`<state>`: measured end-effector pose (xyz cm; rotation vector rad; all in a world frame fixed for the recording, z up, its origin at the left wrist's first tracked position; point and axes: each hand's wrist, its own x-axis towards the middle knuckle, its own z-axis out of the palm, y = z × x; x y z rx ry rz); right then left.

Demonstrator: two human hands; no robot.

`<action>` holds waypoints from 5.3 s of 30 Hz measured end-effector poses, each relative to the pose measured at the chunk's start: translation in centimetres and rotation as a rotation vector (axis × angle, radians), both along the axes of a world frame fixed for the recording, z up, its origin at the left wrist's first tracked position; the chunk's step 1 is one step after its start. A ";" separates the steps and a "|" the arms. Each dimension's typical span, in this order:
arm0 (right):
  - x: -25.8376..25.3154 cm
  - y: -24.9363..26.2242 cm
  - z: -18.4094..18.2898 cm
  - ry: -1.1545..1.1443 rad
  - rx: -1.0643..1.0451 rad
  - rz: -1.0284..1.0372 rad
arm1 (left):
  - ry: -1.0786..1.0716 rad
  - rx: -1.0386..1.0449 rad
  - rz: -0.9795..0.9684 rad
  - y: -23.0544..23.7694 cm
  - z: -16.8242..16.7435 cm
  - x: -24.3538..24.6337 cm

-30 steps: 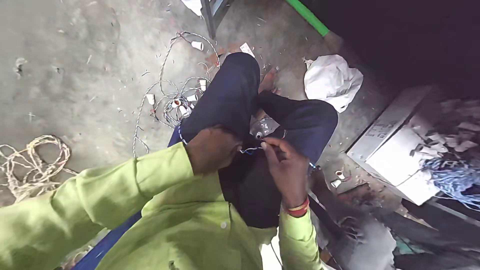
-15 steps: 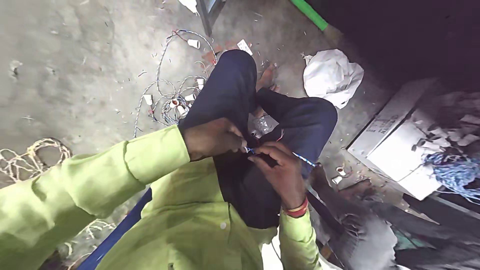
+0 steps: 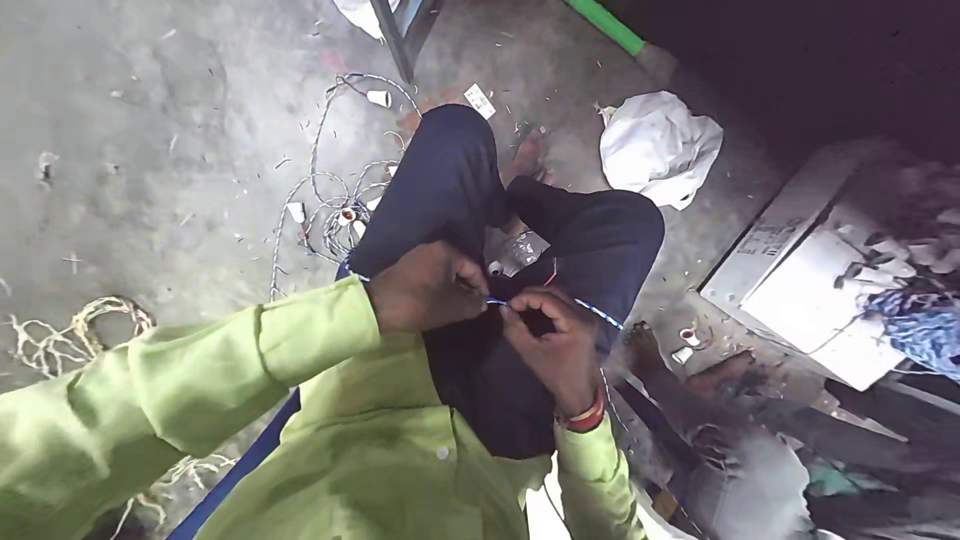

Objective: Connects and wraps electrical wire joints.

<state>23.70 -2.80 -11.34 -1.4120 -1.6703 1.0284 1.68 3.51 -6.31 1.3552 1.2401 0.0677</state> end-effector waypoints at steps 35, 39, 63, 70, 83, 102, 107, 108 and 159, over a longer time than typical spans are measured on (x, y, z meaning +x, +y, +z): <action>-0.7 -0.8 0.7 -0.222 0.091 -0.229 | -0.091 -0.003 0.457 -3.3 -0.7 3.6; -0.8 -0.6 0.8 -0.271 0.155 -0.224 | -0.152 -0.102 0.571 -3.1 -0.3 4.4; -0.9 -0.4 0.5 -0.214 0.105 -0.239 | -0.217 0.035 0.529 -3.3 -1.4 4.4; -0.8 -0.3 0.4 -0.217 0.111 -0.220 | -0.215 0.011 0.541 -3.3 -1.3 4.5; -0.6 -0.3 0.3 -0.219 0.151 -0.168 | -0.217 -0.161 0.645 -2.5 -0.6 5.1; -0.1 0.0 0.6 -0.054 0.030 -0.180 | -0.233 0.124 0.512 -2.2 -1.4 5.4; 0.0 0.2 0.5 -0.059 0.025 -0.142 | -0.192 0.198 0.475 -2.4 -1.5 5.2; 0.0 0.2 0.5 -0.059 0.026 -0.142 | -0.189 0.198 0.476 -2.5 -1.5 5.1; -1.2 -0.4 -0.6 -0.388 0.330 -0.224 | 0.125 0.913 0.041 -2.3 -2.5 5.4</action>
